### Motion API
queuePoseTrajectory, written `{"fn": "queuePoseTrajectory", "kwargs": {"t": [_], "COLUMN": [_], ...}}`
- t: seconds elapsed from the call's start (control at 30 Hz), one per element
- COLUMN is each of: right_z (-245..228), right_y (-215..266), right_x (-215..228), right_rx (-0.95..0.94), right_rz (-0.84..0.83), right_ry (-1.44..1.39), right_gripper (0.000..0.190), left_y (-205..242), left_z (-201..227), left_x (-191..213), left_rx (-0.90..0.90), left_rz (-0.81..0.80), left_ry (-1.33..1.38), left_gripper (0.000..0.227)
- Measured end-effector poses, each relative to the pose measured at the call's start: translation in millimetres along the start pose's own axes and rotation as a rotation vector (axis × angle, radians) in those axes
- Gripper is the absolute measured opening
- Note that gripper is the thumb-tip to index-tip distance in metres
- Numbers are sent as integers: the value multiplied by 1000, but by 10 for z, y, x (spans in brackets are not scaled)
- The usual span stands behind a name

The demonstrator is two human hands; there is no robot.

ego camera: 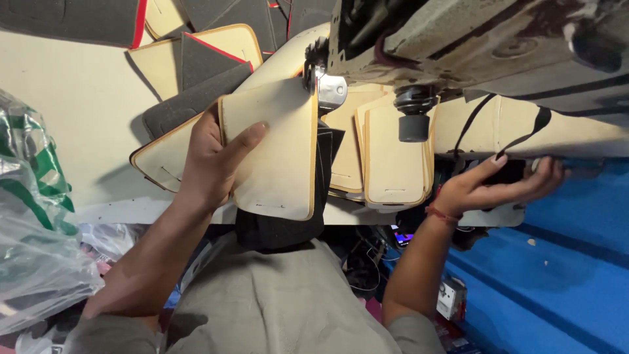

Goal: The person uses a sewing machine to stitch the edges of beige and black car floor mats. They guide the mats under the needle, aligning the edges, and occasionally retrieve additional mats from a plastic bag on the table to continue the process.

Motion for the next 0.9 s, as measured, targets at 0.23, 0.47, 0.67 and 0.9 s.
{"fn": "queuePoseTrajectory", "kwargs": {"t": [0.23, 0.47, 0.67, 0.9], "right_z": [-770, -1996, -2099, -2202], "right_y": [-589, 71, 290, 292], "right_x": [336, 303, 244, 325], "right_rx": [53, -314, -565, -625], "right_rz": [-86, -852, -888, -950], "right_ry": [-249, -1208, -1330, -1314], "right_gripper": [30, 37, 19, 20], "left_y": [17, -25, 103, 356], "left_z": [11, 25, -239, -275], "left_x": [-9, -10, 125, 127], "left_rx": [0, 78, 139, 78], "left_rz": [-34, -23, 65, 75], "left_ry": [35, 82, -38, -214], "left_gripper": [56, 51, 51, 52]}}
Point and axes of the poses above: each hand's wrist, its own y-axis away from the middle knuckle, its own x-axis out of the back of the hand, z = x × y, the point moved 1 cm from there along -y, towards the middle knuckle, and after that the axes turned 14 degrees about x, right-handed, at the moved point
